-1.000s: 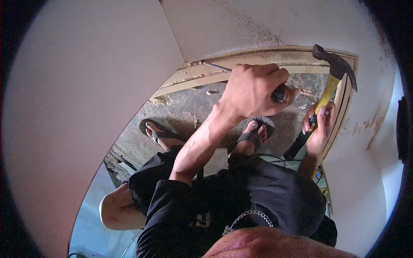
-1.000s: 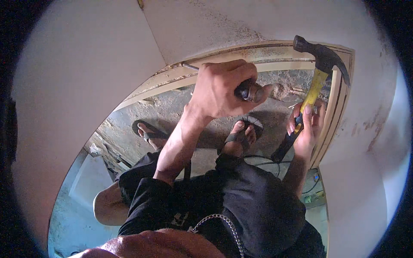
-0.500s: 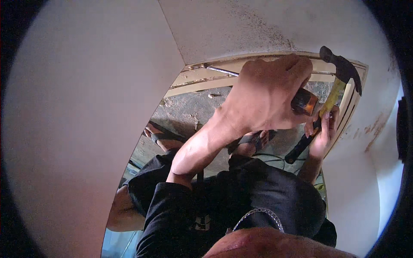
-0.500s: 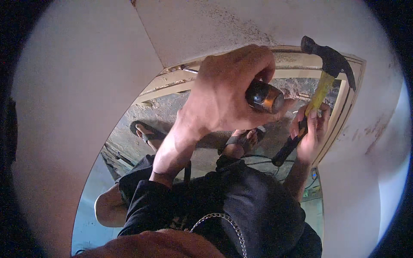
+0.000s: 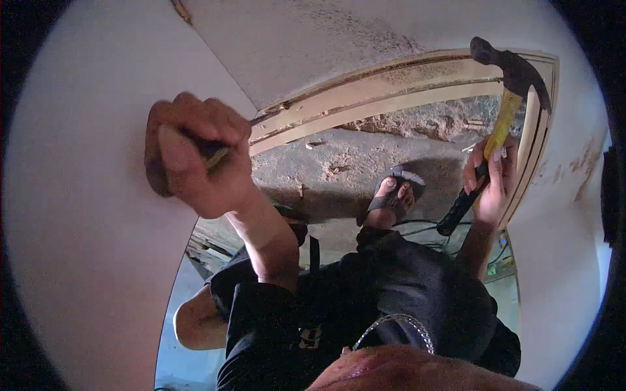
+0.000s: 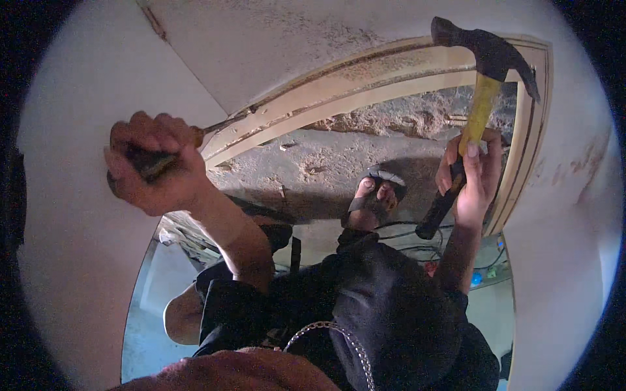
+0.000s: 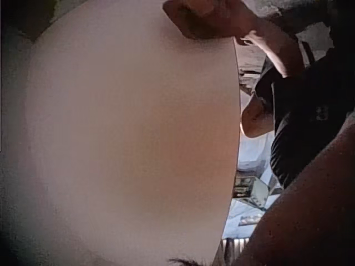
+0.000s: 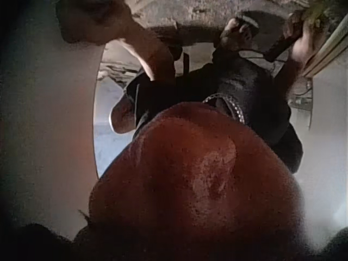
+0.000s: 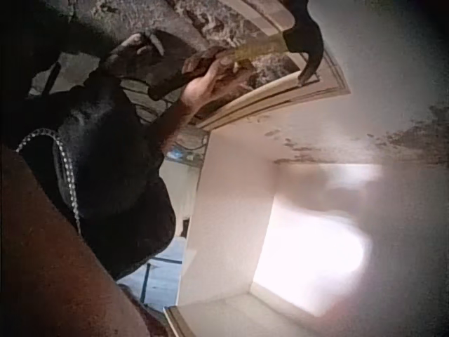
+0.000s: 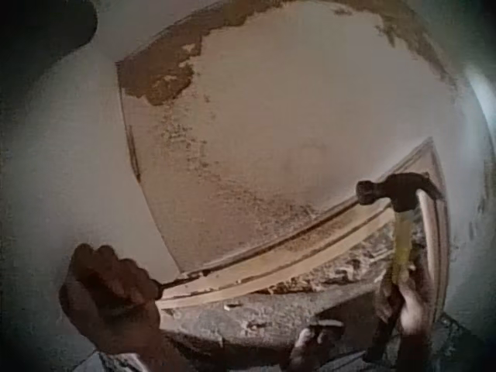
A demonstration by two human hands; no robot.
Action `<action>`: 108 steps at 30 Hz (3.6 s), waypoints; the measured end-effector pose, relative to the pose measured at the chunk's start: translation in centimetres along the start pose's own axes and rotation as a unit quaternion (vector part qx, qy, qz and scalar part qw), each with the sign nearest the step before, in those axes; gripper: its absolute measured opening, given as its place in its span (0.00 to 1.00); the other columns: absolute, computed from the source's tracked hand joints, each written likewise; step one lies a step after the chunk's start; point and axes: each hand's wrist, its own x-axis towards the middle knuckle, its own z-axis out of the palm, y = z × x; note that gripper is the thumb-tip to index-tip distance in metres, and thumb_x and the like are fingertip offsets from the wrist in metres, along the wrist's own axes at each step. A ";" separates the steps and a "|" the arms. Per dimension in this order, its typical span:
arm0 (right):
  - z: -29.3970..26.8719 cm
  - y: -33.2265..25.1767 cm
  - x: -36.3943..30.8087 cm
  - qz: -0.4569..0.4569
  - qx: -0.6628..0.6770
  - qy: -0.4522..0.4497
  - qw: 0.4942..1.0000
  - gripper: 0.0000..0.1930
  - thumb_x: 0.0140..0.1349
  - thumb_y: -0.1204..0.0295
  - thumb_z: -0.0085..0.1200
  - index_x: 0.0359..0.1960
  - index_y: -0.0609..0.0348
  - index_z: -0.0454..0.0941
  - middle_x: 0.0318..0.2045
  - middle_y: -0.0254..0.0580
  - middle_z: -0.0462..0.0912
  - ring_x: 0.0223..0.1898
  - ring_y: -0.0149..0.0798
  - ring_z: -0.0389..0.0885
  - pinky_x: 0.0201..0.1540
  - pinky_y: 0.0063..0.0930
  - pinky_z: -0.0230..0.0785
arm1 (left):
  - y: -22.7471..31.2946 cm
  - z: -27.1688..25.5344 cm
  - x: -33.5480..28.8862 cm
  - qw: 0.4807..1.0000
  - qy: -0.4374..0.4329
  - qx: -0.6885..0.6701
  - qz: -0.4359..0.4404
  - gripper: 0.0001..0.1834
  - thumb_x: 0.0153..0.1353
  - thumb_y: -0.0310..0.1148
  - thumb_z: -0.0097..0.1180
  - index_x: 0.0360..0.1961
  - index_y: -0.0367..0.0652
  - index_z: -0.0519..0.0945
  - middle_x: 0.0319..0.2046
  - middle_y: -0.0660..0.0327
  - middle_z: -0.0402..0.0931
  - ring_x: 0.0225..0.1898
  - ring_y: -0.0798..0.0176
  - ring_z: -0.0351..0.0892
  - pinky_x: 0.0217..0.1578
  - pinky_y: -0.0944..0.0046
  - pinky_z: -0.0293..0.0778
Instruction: The person uses a screwdriver and a hammer to pry and pull a piece of wooden trim away from a door frame by hand.
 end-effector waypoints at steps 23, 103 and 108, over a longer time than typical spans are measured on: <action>0.0 0.4 -0.3 0.016 0.040 -0.023 0.999 0.09 0.73 0.66 0.46 0.44 0.56 0.62 0.26 0.39 0.71 0.14 0.25 0.65 0.13 0.20 0.59 | 0.2 0.3 -1.5 0.999 0.004 0.025 0.041 0.25 0.65 0.49 0.53 0.31 0.33 0.69 0.22 0.53 0.66 0.18 0.65 0.64 0.14 0.68 0.53; 12.0 -11.4 -2.5 -0.527 -0.280 -0.209 0.775 0.17 0.68 0.72 0.53 0.58 0.53 0.75 0.29 0.38 0.82 0.17 0.26 0.72 0.18 0.22 0.62 | -0.5 1.4 -1.3 0.989 0.076 0.111 -0.055 0.13 0.59 0.26 0.65 0.22 0.41 0.72 0.13 0.66 0.68 0.12 0.75 0.63 0.13 0.71 0.56; 13.2 -14.8 -4.7 -0.512 -0.336 -0.294 0.734 0.24 0.71 0.68 0.48 0.65 0.65 0.66 0.32 0.51 0.86 0.15 0.28 0.75 0.16 0.22 0.67 | -0.3 1.0 -0.7 0.991 0.036 0.115 -0.066 0.14 0.59 0.29 0.66 0.21 0.41 0.72 0.11 0.66 0.67 0.11 0.74 0.62 0.12 0.70 0.55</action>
